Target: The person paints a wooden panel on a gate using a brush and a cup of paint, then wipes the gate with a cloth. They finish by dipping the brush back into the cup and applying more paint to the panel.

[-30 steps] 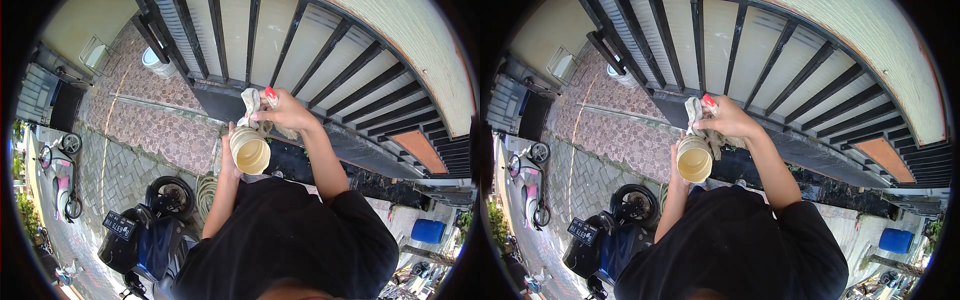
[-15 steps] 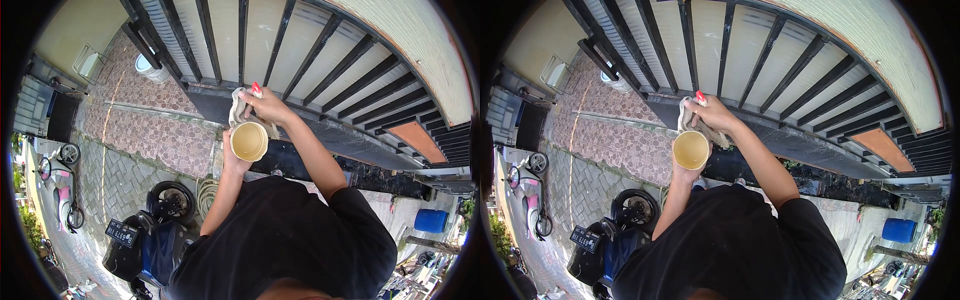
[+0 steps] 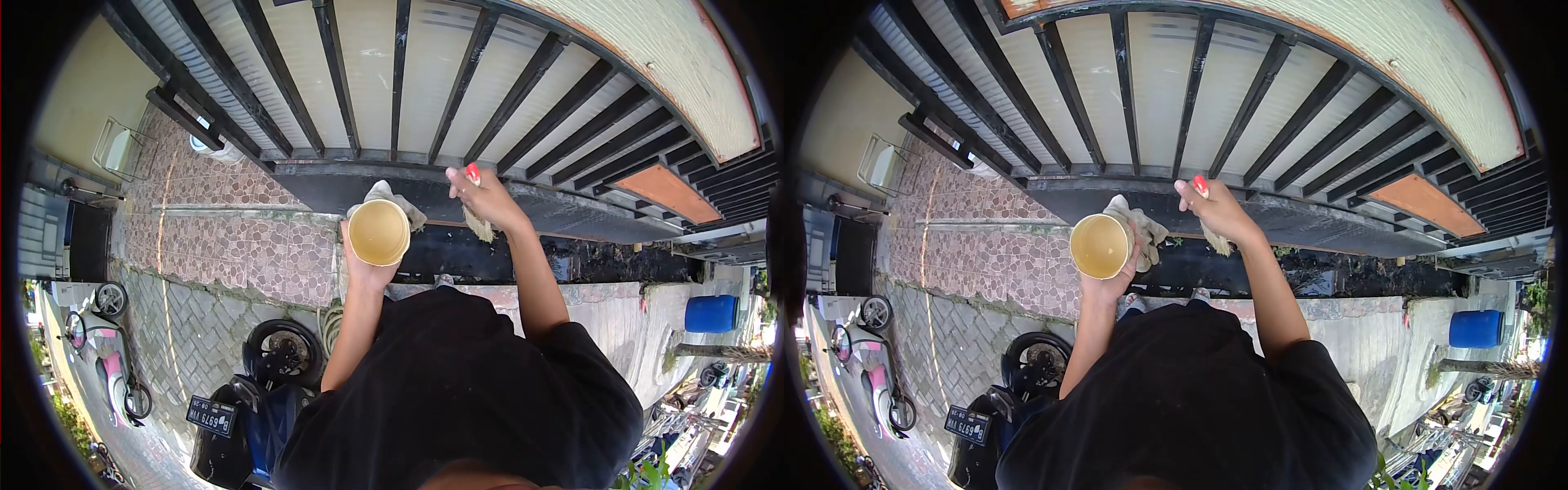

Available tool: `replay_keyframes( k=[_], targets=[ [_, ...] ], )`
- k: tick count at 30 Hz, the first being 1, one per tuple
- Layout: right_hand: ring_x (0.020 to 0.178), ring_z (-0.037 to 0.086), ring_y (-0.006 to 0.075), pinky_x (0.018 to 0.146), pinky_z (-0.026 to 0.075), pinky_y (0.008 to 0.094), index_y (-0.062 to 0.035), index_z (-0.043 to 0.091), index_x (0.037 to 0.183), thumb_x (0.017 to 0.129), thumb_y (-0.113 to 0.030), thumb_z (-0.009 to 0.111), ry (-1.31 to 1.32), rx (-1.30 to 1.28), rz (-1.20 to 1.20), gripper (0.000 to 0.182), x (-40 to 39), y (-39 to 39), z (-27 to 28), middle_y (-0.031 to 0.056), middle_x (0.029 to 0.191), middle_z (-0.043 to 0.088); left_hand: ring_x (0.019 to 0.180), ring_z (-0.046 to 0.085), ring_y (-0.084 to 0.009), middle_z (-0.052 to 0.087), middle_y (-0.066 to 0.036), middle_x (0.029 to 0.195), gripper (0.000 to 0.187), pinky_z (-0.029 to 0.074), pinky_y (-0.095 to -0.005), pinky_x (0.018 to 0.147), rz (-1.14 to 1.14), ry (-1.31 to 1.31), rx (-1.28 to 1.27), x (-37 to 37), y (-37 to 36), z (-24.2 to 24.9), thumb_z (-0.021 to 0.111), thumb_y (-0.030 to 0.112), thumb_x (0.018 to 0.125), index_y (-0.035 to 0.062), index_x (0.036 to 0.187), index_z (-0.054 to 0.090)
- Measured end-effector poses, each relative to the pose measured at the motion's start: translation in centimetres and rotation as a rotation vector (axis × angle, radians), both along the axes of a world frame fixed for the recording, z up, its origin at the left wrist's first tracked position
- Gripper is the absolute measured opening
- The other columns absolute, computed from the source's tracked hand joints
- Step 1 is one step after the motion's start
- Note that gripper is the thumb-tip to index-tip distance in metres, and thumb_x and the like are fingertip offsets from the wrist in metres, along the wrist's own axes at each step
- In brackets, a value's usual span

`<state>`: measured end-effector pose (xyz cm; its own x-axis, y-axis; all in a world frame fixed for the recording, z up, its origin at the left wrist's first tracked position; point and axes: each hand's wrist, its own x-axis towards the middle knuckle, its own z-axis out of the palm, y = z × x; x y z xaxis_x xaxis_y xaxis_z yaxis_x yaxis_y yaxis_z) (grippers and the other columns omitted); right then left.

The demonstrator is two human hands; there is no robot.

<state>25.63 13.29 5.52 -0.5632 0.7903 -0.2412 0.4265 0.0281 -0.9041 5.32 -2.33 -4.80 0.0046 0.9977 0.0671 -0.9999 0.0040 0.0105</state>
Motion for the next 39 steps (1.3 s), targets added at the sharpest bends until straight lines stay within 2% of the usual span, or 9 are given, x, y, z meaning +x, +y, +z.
replay_keyframes(
  k=[4,7,9,17,23,25,27,30,39],
  targets=[
    [0.088,0.065,0.0204,0.082,0.053,0.0363,0.0014,0.073,0.115,0.102,-0.029,0.067,-0.088,-0.041,0.131,0.034,0.5,0.3,-8.8,0.0145,0.098,0.072,0.124,0.062,-0.0432,0.058,-0.022,0.147,0.052,0.059,-0.0516,0.102,0.006,-0.092,-0.261,0.9,-0.2,1.0,0.060,0.045,0.100,0.0097,0.138,0.063],
    [0.080,0.058,0.0179,0.074,0.050,0.0330,-0.0062,0.061,0.142,0.095,-0.023,0.076,-0.077,0.342,0.189,0.052,0.6,0.3,-15.3,0.0072,0.092,0.063,0.125,0.060,-0.0447,0.056,-0.022,0.147,0.056,0.059,-0.0530,0.102,0.008,-0.111,-0.302,1.2,0.1,1.9,0.063,0.044,0.099,0.0084,0.142,0.060],
    [0.097,0.067,0.0254,0.093,0.055,0.0383,-0.0092,0.051,0.154,0.080,-0.023,0.088,-0.228,-0.062,0.239,0.083,-0.8,-0.1,-14.5,0.0189,0.130,0.067,0.128,0.058,-0.0439,0.055,-0.022,0.148,0.059,0.058,-0.0524,0.104,0.035,-0.103,-0.377,1.6,0.2,3.1,0.064,0.044,0.098,0.0080,0.145,0.057],
    [0.090,0.065,0.0239,0.086,0.053,0.0369,-0.0006,0.066,0.125,0.091,-0.014,0.071,0.037,0.006,0.052,0.037,-2.2,0.3,-20.1,0.0125,0.106,0.072,0.132,0.055,-0.0432,0.052,-0.022,0.151,0.061,0.059,-0.0518,0.104,-0.081,-0.103,-0.226,1.2,0.1,3.9,0.065,0.039,0.098,0.0044,0.147,0.055],
    [0.080,0.054,0.0109,0.074,0.046,0.0280,0.0005,0.066,0.106,0.108,-0.030,0.049,0.217,-0.085,-0.133,0.035,1.6,0.8,-6.9,0.0015,0.089,0.059,0.125,0.061,-0.0421,0.058,-0.022,0.146,0.057,0.062,-0.0483,0.100,-0.030,-0.026,-0.309,1.5,0.8,2.3,0.063,0.044,0.099,0.0071,0.142,0.059],
    [0.081,0.057,0.0143,0.076,0.048,0.0309,0.0020,0.066,0.102,0.109,-0.031,0.052,0.233,0.004,-0.163,0.037,1.8,0.4,-3.6,0.0052,0.089,0.060,0.122,0.065,-0.0407,0.062,-0.022,0.141,0.054,0.062,-0.0472,0.099,0.034,0.050,-0.374,2.6,1.1,3.4,0.060,0.045,0.101,0.0084,0.140,0.061],
    [0.079,0.060,0.0186,0.075,0.050,0.0343,0.0037,0.067,0.097,0.110,-0.033,0.054,0.072,0.766,-0.145,0.041,2.4,0.3,-1.0,0.0104,0.084,0.061,0.122,0.066,-0.0392,0.063,-0.021,0.140,0.052,0.063,-0.0465,0.097,0.015,-0.001,-0.322,3.3,1.5,5.1,0.058,0.046,0.102,0.0099,0.140,0.062],
    [0.071,0.059,0.0338,0.072,0.051,0.0384,0.0033,0.067,0.099,0.107,-0.031,0.060,-0.177,0.656,-0.241,0.036,2.8,-0.9,3.7,0.0213,0.085,0.063,0.124,0.066,-0.0356,0.063,-0.019,0.140,0.050,0.062,-0.0475,0.098,-0.020,0.053,-0.287,3.4,1.9,3.6,0.057,0.045,0.103,0.0108,0.140,0.062],
    [0.079,0.070,0.0248,0.069,0.056,0.0321,-0.0005,0.071,0.130,0.086,-0.005,0.081,0.289,0.840,-0.151,0.045,2.9,-5.2,6.7,0.0166,0.104,0.071,0.118,0.069,-0.0323,0.068,-0.013,0.133,0.046,0.060,-0.0494,0.100,0.033,0.059,-0.307,3.9,2.2,4.0,0.053,0.043,0.106,0.0092,0.136,0.062]
  ],
)
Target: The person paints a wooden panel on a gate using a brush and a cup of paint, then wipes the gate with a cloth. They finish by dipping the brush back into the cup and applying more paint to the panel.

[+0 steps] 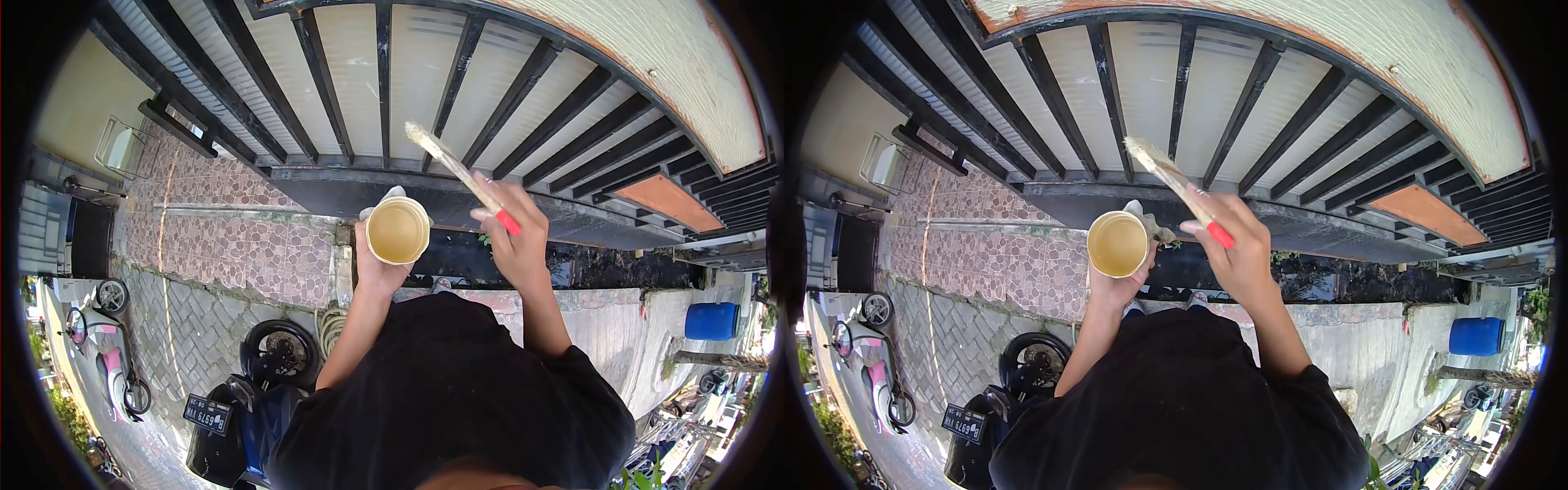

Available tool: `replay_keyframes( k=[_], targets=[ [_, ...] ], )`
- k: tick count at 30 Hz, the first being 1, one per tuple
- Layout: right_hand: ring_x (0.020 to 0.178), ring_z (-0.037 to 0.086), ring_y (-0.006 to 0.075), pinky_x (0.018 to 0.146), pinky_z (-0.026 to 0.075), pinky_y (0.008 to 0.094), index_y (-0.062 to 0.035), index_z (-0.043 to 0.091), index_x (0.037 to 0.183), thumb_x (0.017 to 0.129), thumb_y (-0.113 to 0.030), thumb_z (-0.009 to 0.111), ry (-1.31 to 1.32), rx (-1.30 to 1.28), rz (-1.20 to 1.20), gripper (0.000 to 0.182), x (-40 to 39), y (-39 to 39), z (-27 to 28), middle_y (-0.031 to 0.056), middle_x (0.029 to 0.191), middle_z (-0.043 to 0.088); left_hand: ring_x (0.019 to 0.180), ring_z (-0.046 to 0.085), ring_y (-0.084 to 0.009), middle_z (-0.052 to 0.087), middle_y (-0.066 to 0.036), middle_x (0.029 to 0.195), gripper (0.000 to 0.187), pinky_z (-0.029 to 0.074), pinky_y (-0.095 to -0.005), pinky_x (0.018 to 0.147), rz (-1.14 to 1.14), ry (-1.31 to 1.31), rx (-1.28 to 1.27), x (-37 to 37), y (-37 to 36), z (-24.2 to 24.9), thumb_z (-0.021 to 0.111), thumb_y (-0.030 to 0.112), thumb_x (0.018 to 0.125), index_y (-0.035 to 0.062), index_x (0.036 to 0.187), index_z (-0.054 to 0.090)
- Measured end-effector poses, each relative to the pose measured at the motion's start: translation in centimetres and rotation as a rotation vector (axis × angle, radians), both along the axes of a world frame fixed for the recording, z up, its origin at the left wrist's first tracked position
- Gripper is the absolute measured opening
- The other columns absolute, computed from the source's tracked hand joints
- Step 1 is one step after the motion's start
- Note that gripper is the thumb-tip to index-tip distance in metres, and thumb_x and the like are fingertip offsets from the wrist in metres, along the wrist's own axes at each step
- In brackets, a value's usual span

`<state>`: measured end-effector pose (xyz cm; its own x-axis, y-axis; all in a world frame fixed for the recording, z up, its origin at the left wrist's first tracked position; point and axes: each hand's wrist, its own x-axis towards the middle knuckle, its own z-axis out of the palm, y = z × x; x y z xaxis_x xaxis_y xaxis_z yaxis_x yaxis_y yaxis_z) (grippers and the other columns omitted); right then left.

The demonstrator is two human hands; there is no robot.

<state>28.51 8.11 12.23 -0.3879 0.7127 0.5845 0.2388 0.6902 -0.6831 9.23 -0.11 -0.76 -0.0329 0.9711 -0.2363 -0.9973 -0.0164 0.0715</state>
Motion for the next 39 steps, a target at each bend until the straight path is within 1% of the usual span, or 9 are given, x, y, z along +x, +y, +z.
replay_keyframes(
  k=[5,9,12,19,25,28,30,34,39],
  targets=[
    [0.082,0.070,0.0250,0.062,0.056,0.0334,-0.0063,0.077,0.119,0.067,-0.019,0.090,-0.194,0.435,0.217,0.055,-1.2,-2.3,0.0,0.0101,0.100,0.068,0.122,0.067,-0.0272,0.066,-0.008,0.138,0.063,0.057,-0.0440,0.102,0.004,0.063,-0.181,-0.6,0.0,-1.9,0.038,0.059,0.106,0.0135,0.146,0.056],
    [0.075,0.061,0.0175,0.068,0.057,0.0323,-0.0147,0.074,0.132,0.078,-0.017,0.074,-0.318,0.558,0.284,0.054,-2.3,-2.9,-0.7,0.0050,0.101,0.059,0.123,0.065,-0.0298,0.064,-0.009,0.141,0.070,0.055,-0.0478,0.102,0.005,0.130,0.033,-0.9,0.0,-2.6,0.032,0.066,0.107,0.0140,0.146,0.055],
    [0.077,0.063,0.0188,0.069,0.059,0.0332,-0.0143,0.073,0.133,0.078,-0.014,0.075,-0.332,0.524,0.292,0.055,-2.6,-2.8,-1.2,0.0056,0.100,0.058,0.100,0.072,-0.0321,0.072,-0.015,0.116,0.052,0.061,-0.0451,0.083,0.096,0.114,-0.114,-0.2,-0.4,-0.2,0.050,0.049,0.104,0.0074,0.134,0.062],
    [0.079,0.065,0.0223,0.071,0.060,0.0355,-0.0099,0.072,0.133,0.076,-0.005,0.079,-0.251,0.425,0.359,0.057,-3.5,-3.4,-2.7,0.0078,0.101,0.057,0.104,0.071,-0.0315,0.070,-0.014,0.124,0.053,0.062,-0.0443,0.088,0.147,0.067,-0.072,-0.1,-1.1,0.2,0.053,0.048,0.104,0.0081,0.136,0.062],
    [0.098,0.061,0.0220,0.070,0.051,0.0299,-0.0069,0.029,0.163,0.074,0.000,0.082,-0.108,-0.270,0.285,0.104,-3.4,-2.2,-5.7,0.0141,0.117,0.055,0.123,0.064,-0.0357,0.065,-0.019,0.134,0.060,0.058,-0.0480,0.101,0.083,-0.081,-0.028,-1.5,-2.4,-1.8,0.055,0.053,0.101,0.0080,0.141,0.060],
    [0.116,0.059,0.0284,0.081,0.054,0.0350,-0.0101,0.030,0.164,0.075,-0.006,0.087,-0.304,-0.274,0.284,0.106,-4.9,0.5,-11.2,0.0183,0.134,0.054,0.125,0.063,-0.0371,0.062,-0.020,0.139,0.060,0.056,-0.0491,0.105,0.112,-0.087,-0.063,-1.8,-3.8,-2.3,0.055,0.051,0.101,0.0079,0.143,0.059],
    [0.136,0.048,0.0389,0.115,0.041,0.0472,-0.0116,0.034,0.163,0.070,-0.010,0.088,-0.328,-0.298,0.323,0.107,-7.1,0.5,-15.2,0.0218,0.146,0.051,0.125,0.063,-0.0379,0.061,-0.020,0.141,0.059,0.055,-0.0490,0.106,0.125,-0.080,-0.039,-2.0,-4.4,-3.3,0.056,0.050,0.101,0.0076,0.143,0.059],
    [0.148,0.039,0.0386,0.122,0.035,0.0473,-0.0118,0.042,0.160,0.073,-0.019,0.089,-0.434,-0.530,0.547,0.098,-10.7,1.3,-26.1,0.0216,0.156,0.046,0.126,0.062,-0.0390,0.060,-0.020,0.143,0.058,0.054,-0.0492,0.107,0.162,-0.046,-0.077,-2.6,-5.4,-3.3,0.058,0.047,0.101,0.0077,0.144,0.058],
    [0.144,0.045,0.0332,0.122,0.035,0.0416,-0.0086,0.057,0.150,0.077,-0.002,0.073,-0.230,-0.803,0.451,0.075,-11.2,0.3,-22.8,0.0169,0.153,0.055,0.128,0.061,-0.0393,0.059,-0.021,0.144,0.055,0.055,-0.0503,0.107,0.193,-0.093,-0.014,-3.7,-6.6,-3.5,0.062,0.044,0.100,0.0090,0.142,0.061]
  ],
)
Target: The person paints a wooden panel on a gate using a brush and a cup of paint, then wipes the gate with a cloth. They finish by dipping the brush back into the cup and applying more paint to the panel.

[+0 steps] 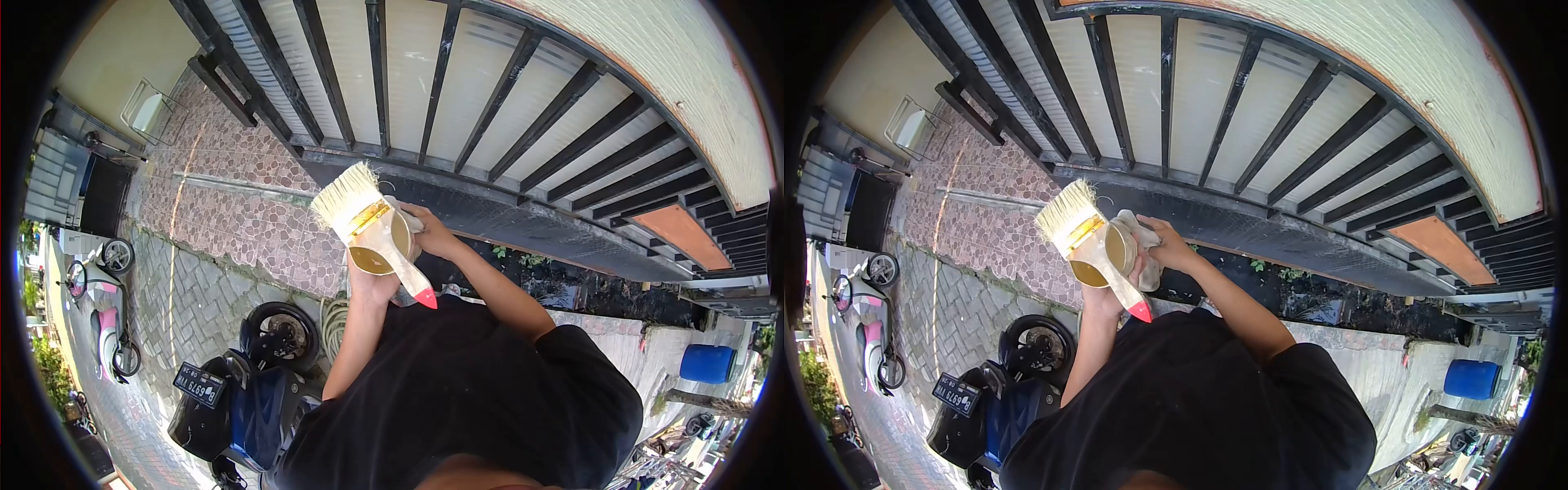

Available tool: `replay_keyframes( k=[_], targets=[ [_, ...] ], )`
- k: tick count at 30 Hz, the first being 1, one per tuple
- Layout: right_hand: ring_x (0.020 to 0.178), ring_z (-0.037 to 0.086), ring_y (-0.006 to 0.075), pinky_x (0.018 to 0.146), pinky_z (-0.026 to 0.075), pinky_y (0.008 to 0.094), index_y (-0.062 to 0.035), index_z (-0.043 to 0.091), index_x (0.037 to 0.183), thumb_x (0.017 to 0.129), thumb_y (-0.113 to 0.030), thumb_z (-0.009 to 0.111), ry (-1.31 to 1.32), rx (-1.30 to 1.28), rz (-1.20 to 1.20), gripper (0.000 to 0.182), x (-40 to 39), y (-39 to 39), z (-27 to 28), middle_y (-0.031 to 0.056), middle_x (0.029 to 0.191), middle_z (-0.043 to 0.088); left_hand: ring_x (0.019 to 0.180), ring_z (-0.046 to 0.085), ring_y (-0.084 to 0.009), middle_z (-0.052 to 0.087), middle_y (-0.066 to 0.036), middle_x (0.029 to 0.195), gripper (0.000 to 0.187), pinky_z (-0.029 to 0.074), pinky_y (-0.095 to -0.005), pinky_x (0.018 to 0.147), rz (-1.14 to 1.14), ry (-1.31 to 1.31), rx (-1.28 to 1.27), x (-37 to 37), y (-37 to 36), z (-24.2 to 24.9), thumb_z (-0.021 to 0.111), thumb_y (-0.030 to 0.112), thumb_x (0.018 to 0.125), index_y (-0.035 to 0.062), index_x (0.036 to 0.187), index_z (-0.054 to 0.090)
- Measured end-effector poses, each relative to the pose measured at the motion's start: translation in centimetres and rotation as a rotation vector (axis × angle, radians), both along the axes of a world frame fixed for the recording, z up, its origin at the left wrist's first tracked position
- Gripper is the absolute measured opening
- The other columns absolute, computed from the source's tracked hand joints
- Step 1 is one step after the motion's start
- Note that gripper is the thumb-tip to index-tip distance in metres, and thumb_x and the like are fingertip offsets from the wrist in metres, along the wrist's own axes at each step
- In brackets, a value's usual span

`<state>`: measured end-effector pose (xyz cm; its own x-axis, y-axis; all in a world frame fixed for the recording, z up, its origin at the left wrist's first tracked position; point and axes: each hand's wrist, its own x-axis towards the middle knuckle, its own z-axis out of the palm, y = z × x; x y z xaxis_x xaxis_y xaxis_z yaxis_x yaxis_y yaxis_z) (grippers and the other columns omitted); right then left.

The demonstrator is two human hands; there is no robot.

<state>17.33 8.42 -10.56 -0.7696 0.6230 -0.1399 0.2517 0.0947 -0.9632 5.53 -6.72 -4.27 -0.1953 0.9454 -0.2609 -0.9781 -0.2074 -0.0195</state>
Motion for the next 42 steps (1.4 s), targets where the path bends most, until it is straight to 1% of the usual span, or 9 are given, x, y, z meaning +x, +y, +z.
replay_keyframes(
  k=[4,8,13,14,19,23,26,35,42],
  targets=[
    [0.123,0.065,0.0266,0.112,0.046,0.0364,0.0082,0.067,0.130,0.075,0.004,0.064,0.354,-0.433,-0.060,0.055,1.4,1.5,1.1,0.0137,0.135,0.068,0.132,0.057,-0.0399,0.057,-0.021,0.147,0.053,0.056,-0.0531,0.107,0.011,-0.095,0.004,-0.2,-0.1,0.5,0.069,0.041,0.096,0.0101,0.139,0.064],
    [0.117,0.069,0.0265,0.109,0.049,0.0373,0.0088,0.065,0.131,0.077,0.000,0.059,0.248,-0.619,-0.198,0.055,4.4,2.8,1.4,0.0179,0.125,0.072,0.132,0.056,-0.0395,0.057,-0.021,0.146,0.055,0.055,-0.0518,0.109,-0.032,-0.085,0.028,-0.2,0.3,-0.5,0.072,0.041,0.094,0.0090,0.138,0.064],
    [0.107,0.072,0.0392,0.102,0.055,0.0477,0.0066,0.062,0.124,0.088,-0.029,0.050,0.773,-0.800,-0.363,0.052,7.4,3.3,6.0,0.0248,0.115,0.073,0.128,0.058,-0.0384,0.060,-0.020,0.142,0.053,0.056,-0.0478,0.109,-0.085,-0.041,-0.004,0.5,0.9,-0.4,0.071,0.040,0.095,0.0071,0.137,0.065],
    [0.107,0.071,0.0425,0.104,0.054,0.0503,0.0058,0.060,0.125,0.091,-0.040,0.043,0.758,-0.757,-0.309,0.060,8.4,3.7,7.2,0.0244,0.115,0.072,0.127,0.058,-0.0382,0.060,-0.019,0.142,0.052,0.056,-0.0474,0.108,-0.083,-0.039,-0.033,0.7,0.9,-0.3,0.070,0.040,0.096,0.0067,0.136,0.065],
    [0.114,0.065,0.0278,0.099,0.052,0.0392,0.0008,0.057,0.129,0.107,-0.030,0.055,0.628,-0.201,-0.671,0.038,7.4,7.0,12.9,0.0161,0.125,0.063,0.129,0.059,-0.0369,0.064,-0.017,0.137,0.051,0.053,-0.0499,0.109,-0.129,-0.081,-0.053,1.2,1.6,0.3,0.064,0.042,0.099,0.0068,0.135,0.065],
    [0.108,0.065,0.0352,0.092,0.054,0.0405,-0.0010,0.062,0.123,0.089,-0.007,0.079,0.364,1.171,-0.808,0.038,5.1,9.2,23.8,0.0210,0.119,0.059,0.129,0.057,-0.0371,0.060,-0.019,0.143,0.052,0.056,-0.0478,0.108,-0.149,-0.112,-0.079,1.5,2.2,0.7,0.071,0.039,0.095,0.0060,0.134,0.066],
    [0.104,0.066,0.0383,0.088,0.056,0.0427,-0.0054,0.068,0.112,0.077,-0.001,0.084,0.541,1.508,-0.913,0.038,2.9,13.1,25.2,0.0209,0.118,0.060,0.131,0.055,-0.0366,0.059,-0.019,0.144,0.053,0.055,-0.0482,0.109,-0.165,-0.125,-0.037,1.5,2.5,0.1,0.070,0.039,0.095,0.0048,0.135,0.066],
    [0.103,0.068,0.0409,0.086,0.059,0.0462,-0.0030,0.070,0.097,0.068,0.006,0.081,0.305,1.463,-0.856,0.032,3.0,13.6,11.9,0.0208,0.123,0.061,0.128,0.057,-0.0370,0.060,-0.018,0.142,0.054,0.057,-0.0467,0.107,-0.146,-0.077,-0.068,1.0,2.6,-0.1,0.069,0.040,0.097,0.0035,0.136,0.065],
    [0.101,0.069,0.0418,0.083,0.059,0.0448,-0.0024,0.069,0.108,0.070,0.008,0.078,0.363,1.430,-0.886,0.040,2.2,14.6,17.7,0.0222,0.124,0.062,0.126,0.058,-0.0369,0.060,-0.018,0.141,0.054,0.058,-0.0461,0.105,-0.153,-0.053,-0.096,0.4,3.2,0.2,0.069,0.041,0.096,0.0039,0.135,0.065]
  ],
)
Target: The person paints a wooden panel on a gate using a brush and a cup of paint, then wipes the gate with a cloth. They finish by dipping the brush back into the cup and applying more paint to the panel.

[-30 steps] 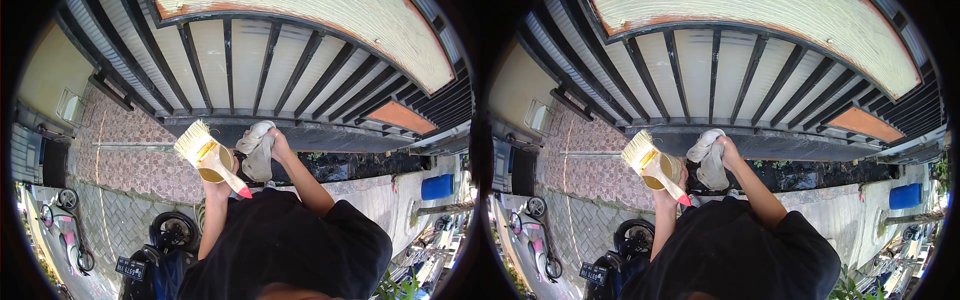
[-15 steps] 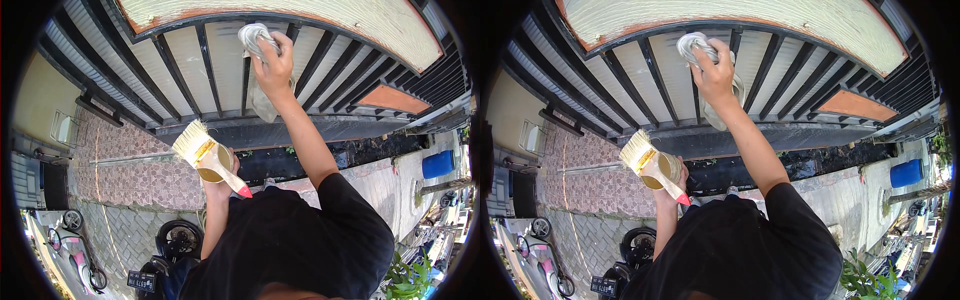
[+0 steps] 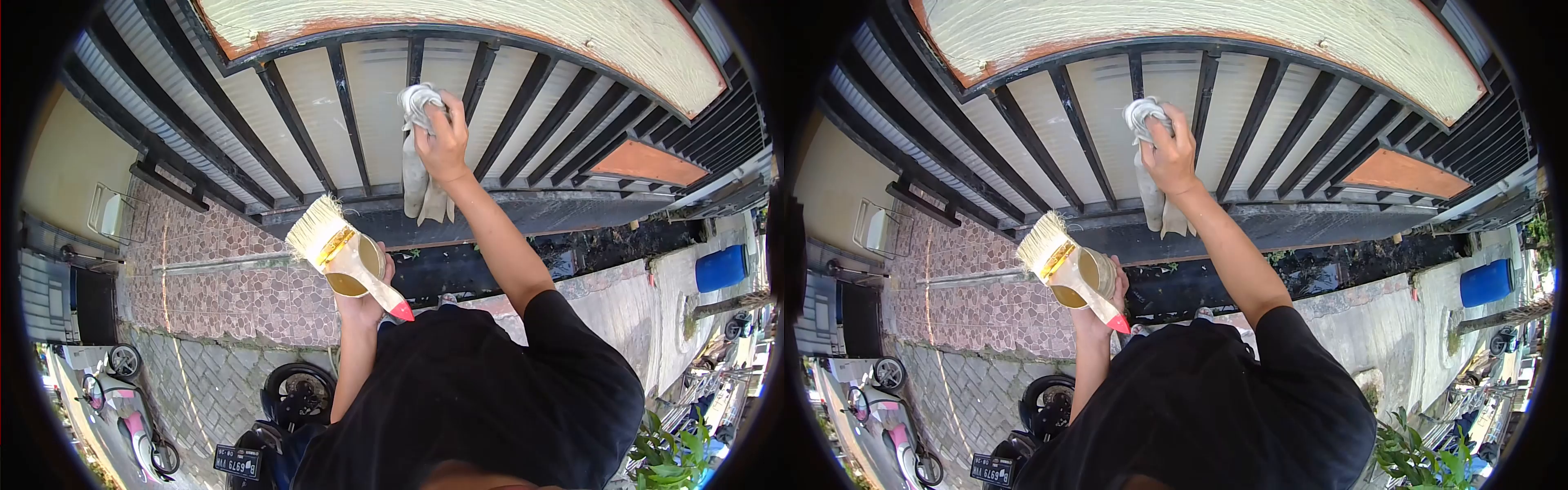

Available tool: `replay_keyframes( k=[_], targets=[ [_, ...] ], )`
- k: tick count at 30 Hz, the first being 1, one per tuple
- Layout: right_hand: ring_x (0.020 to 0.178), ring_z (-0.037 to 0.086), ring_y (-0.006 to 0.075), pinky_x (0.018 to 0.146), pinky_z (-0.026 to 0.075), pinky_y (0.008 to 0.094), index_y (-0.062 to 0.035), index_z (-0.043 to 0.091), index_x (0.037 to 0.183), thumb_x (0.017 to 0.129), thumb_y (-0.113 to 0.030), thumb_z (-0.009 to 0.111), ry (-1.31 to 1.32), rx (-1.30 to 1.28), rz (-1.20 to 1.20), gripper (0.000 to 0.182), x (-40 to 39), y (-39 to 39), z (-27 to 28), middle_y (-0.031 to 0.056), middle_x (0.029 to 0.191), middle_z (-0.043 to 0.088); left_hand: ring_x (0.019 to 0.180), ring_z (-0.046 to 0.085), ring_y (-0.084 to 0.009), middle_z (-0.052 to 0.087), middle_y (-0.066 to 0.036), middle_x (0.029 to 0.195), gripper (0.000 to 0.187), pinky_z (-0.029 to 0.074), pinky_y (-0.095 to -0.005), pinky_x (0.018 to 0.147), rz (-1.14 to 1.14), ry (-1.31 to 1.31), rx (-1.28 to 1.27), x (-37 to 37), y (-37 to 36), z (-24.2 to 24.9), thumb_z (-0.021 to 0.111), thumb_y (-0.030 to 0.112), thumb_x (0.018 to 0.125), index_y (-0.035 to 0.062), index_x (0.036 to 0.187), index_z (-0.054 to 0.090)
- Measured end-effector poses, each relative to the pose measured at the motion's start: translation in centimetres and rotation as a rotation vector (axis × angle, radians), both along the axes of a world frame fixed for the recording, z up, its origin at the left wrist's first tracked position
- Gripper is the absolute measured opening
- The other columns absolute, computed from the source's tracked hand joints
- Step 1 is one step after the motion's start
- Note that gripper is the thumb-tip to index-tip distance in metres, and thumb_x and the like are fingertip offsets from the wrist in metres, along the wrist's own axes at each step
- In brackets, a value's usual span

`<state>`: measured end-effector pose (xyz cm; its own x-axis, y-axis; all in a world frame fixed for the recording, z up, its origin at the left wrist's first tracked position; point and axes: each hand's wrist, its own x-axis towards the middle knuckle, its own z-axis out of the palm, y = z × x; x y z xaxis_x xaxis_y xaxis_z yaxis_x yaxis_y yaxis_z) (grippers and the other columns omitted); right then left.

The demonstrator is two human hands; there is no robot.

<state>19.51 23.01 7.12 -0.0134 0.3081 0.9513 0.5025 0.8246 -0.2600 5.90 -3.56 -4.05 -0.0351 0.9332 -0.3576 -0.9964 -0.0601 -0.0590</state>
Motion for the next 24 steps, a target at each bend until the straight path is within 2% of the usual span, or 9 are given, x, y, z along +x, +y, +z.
replay_keyframes(
  k=[4,9,11,15,20,23,24],
  targets=[
    [0.100,0.069,0.0410,0.083,0.059,0.0445,-0.0022,0.070,0.108,0.069,0.008,0.079,0.060,0.149,-0.026,0.041,-0.4,0.8,6.6,0.0215,0.123,0.063,0.127,0.057,-0.0364,0.060,-0.018,0.141,0.055,0.058,-0.0467,0.105,-0.042,-0.038,0.047,0.0,0.7,0.0,0.070,0.041,0.095,0.0042,0.135,0.065],
    [0.100,0.069,0.0415,0.085,0.059,0.0449,-0.0013,0.071,0.101,0.067,0.008,0.079,-0.016,0.101,-0.029,0.036,0.6,-0.6,-2.9,0.0218,0.124,0.064,0.127,0.057,-0.0360,0.060,-0.018,0.142,0.053,0.058,-0.0474,0.105,-0.035,-0.046,0.015,0.0,1.3,0.1,0.069,0.041,0.096,0.0051,0.135,0.066],
    [0.102,0.069,0.0415,0.086,0.059,0.0449,-0.0003,0.070,0.102,0.066,0.008,0.078,-0.166,-0.032,0.019,0.037,1.4,-1.3,-6.2,0.0218,0.124,0.063,0.127,0.057,-0.0363,0.060,-0.017,0.143,0.052,0.058,-0.0476,0.105,-0.050,-0.004,0.007,-0.2,1.6,-0.3,0.068,0.041,0.097,0.0060,0.135,0.066],
    [0.103,0.068,0.0416,0.086,0.059,0.0456,0.0002,0.070,0.102,0.066,0.008,0.078,-0.117,-0.077,0.020,0.038,0.8,-1.1,-4.1,0.0221,0.125,0.063,0.127,0.057,-0.0366,0.060,-0.017,0.143,0.051,0.058,-0.0476,0.105,-0.054,0.004,0.021,-0.4,1.9,-0.2,0.067,0.041,0.097,0.0065,0.135,0.066],
    [0.102,0.068,0.0409,0.084,0.058,0.0446,-0.0007,0.070,0.105,0.068,0.007,0.080,0.051,0.167,-0.025,0.038,-0.2,0.9,6.4,0.0211,0.120,0.065,0.127,0.057,-0.0367,0.060,-0.017,0.143,0.050,0.058,-0.0480,0.105,-0.085,-0.025,0.027,-0.5,2.3,-0.1,0.066,0.041,0.098,0.0083,0.135,0.067],
    [0.101,0.069,0.0401,0.081,0.058,0.0428,-0.0005,0.070,0.106,0.069,0.007,0.080,0.084,0.167,-0.029,0.039,-0.5,0.8,6.5,0.0208,0.118,0.067,0.128,0.057,-0.0366,0.060,-0.017,0.143,0.050,0.058,-0.0480,0.105,-0.092,-0.020,0.018,-0.4,2.4,0.0,0.066,0.042,0.098,0.0085,0.136,0.066],
    [0.101,0.069,0.0401,0.083,0.059,0.0431,0.0001,0.069,0.107,0.069,0.007,0.080,0.068,0.125,-0.026,0.040,-0.4,0.8,4.4,0.0213,0.118,0.067,0.128,0.057,-0.0366,0.060,-0.017,0.143,0.050,0.058,-0.0480,0.105,-0.092,-0.020,0.024,-0.5,2.5,0.1,0.066,0.042,0.098,0.0085,0.136,0.066]
  ],
)
